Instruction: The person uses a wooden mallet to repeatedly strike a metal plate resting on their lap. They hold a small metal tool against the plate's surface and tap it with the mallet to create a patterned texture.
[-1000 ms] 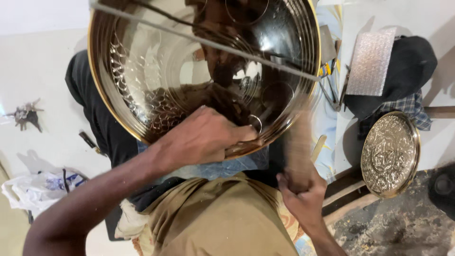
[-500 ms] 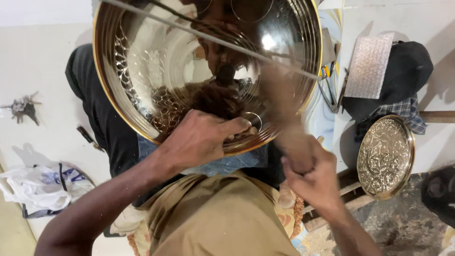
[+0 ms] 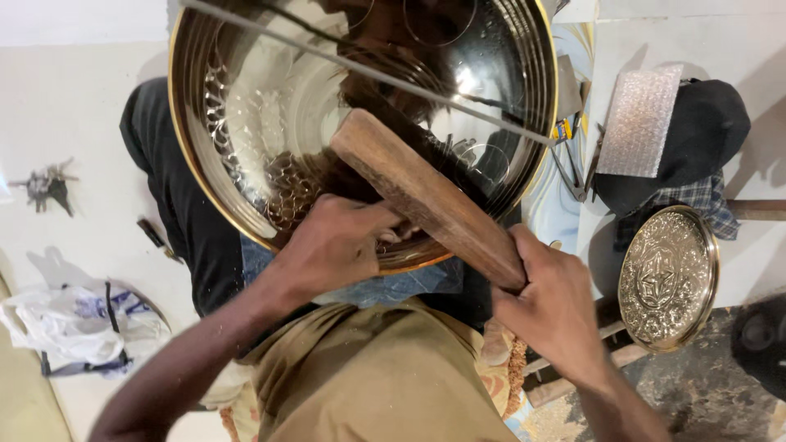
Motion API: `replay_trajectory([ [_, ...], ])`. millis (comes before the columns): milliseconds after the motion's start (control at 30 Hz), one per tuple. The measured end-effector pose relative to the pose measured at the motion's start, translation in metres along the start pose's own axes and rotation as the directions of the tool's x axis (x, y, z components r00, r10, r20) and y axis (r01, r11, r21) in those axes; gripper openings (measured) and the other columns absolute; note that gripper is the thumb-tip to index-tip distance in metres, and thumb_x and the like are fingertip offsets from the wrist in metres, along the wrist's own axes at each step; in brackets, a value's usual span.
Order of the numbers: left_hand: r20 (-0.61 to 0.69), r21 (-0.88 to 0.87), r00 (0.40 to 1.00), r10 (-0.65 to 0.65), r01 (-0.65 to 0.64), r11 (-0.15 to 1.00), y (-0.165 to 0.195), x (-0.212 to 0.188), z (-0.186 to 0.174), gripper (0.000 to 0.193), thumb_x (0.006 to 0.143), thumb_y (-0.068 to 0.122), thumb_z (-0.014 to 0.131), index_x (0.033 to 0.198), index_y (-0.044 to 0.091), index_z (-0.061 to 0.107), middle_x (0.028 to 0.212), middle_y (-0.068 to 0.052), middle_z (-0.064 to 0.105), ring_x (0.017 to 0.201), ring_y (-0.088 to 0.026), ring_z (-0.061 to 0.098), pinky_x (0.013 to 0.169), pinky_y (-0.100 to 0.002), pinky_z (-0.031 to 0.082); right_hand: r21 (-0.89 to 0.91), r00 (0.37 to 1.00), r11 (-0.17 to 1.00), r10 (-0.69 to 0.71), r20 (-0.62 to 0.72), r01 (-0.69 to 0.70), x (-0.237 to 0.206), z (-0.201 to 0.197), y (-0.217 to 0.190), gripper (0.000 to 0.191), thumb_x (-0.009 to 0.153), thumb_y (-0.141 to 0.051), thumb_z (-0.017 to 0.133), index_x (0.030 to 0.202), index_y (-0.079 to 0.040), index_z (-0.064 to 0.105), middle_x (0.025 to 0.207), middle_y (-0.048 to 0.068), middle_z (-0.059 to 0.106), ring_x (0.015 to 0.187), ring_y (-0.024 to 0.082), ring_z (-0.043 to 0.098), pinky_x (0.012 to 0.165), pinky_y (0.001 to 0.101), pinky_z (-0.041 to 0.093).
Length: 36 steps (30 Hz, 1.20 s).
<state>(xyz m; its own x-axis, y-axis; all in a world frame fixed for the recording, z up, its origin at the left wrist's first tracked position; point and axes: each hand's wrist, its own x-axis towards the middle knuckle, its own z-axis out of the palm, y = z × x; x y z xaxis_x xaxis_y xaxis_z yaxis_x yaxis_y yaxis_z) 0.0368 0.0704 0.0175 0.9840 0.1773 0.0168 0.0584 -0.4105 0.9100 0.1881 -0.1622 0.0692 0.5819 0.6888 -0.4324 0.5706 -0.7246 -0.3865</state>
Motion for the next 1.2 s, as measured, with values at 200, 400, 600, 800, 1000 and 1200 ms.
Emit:
replay_trajectory([
  [200,-0.465,-0.491,0.852,-0.242,-0.020,0.871,0.023,-0.014,0.024,0.027,0.089,-0.016,0.066,0.112,-0.002,0.064,0.100,-0.009,0.072,0.094,-0.016,0.075,0.086,-0.029,0.066,0.649,0.994,0.759,0.017,-0.104,0.055,-0.006,0.042,0.000,0.031,0.077,0.000,0.081,0.104,0.000,0.066,0.086,0.001,0.067,0.077,0.008,0.061,0.069,0.0252,0.052],
  [400,-0.616,-0.290,0.748,-0.247,0.076,0.954,0.036,-0.023,0.058,0.030,0.088,-0.017,0.064,0.113,-0.001,0.068,0.102,-0.009,0.078,0.092,-0.016,0.079,0.084,-0.028,0.066,0.641,0.960,0.762,0.102,-0.259,0.092,-0.011,0.055,0.014,0.031,0.077,0.002,0.085,0.103,0.002,0.068,0.075,0.001,0.065,0.067,0.006,0.060,0.063,0.0240,0.050],
  [600,-0.461,-0.171,0.873,-0.158,0.088,0.981,0.037,-0.026,0.066,0.041,0.078,-0.012,0.067,0.118,-0.004,0.067,0.103,-0.017,0.078,0.082,-0.021,0.076,0.070,-0.031,0.061,0.797,0.921,0.577,0.189,-0.341,0.177,-0.008,0.054,0.014,0.028,0.082,0.006,0.080,0.105,0.004,0.064,0.079,0.007,0.069,0.062,0.011,0.064,0.057,0.0264,0.051],
  [800,-0.544,-0.379,0.809,-0.224,0.001,0.925,0.041,-0.021,0.062,0.030,0.085,-0.013,0.066,0.114,-0.003,0.066,0.109,-0.019,0.077,0.099,-0.020,0.079,0.081,-0.030,0.063,0.786,0.942,0.603,0.164,-0.292,0.138,-0.007,0.050,0.010,0.028,0.081,0.004,0.082,0.102,0.004,0.063,0.076,0.006,0.066,0.061,0.012,0.063,0.052,0.0271,0.051],
  [1000,-0.603,-0.486,0.723,-0.337,0.001,0.874,0.039,-0.007,0.050,0.029,0.088,-0.017,0.061,0.114,-0.005,0.065,0.103,-0.013,0.078,0.104,-0.019,0.079,0.090,-0.027,0.062,0.558,0.940,0.816,0.057,-0.336,0.150,-0.002,0.036,-0.001,0.026,0.082,-0.004,0.085,0.100,0.002,0.067,0.076,0.003,0.066,0.067,0.008,0.060,0.059,0.0259,0.049],
  [1200,-0.617,-0.508,0.685,-0.386,0.027,0.861,0.037,-0.006,0.049,0.036,0.086,-0.022,0.051,0.116,-0.007,0.065,0.099,-0.010,0.077,0.100,-0.015,0.078,0.090,-0.026,0.062,0.383,0.956,0.910,-0.047,-0.291,0.161,0.007,0.010,-0.017,0.026,0.076,-0.007,0.087,0.093,0.001,0.069,0.070,0.003,0.066,0.061,0.007,0.057,0.054,0.0252,0.046],
])
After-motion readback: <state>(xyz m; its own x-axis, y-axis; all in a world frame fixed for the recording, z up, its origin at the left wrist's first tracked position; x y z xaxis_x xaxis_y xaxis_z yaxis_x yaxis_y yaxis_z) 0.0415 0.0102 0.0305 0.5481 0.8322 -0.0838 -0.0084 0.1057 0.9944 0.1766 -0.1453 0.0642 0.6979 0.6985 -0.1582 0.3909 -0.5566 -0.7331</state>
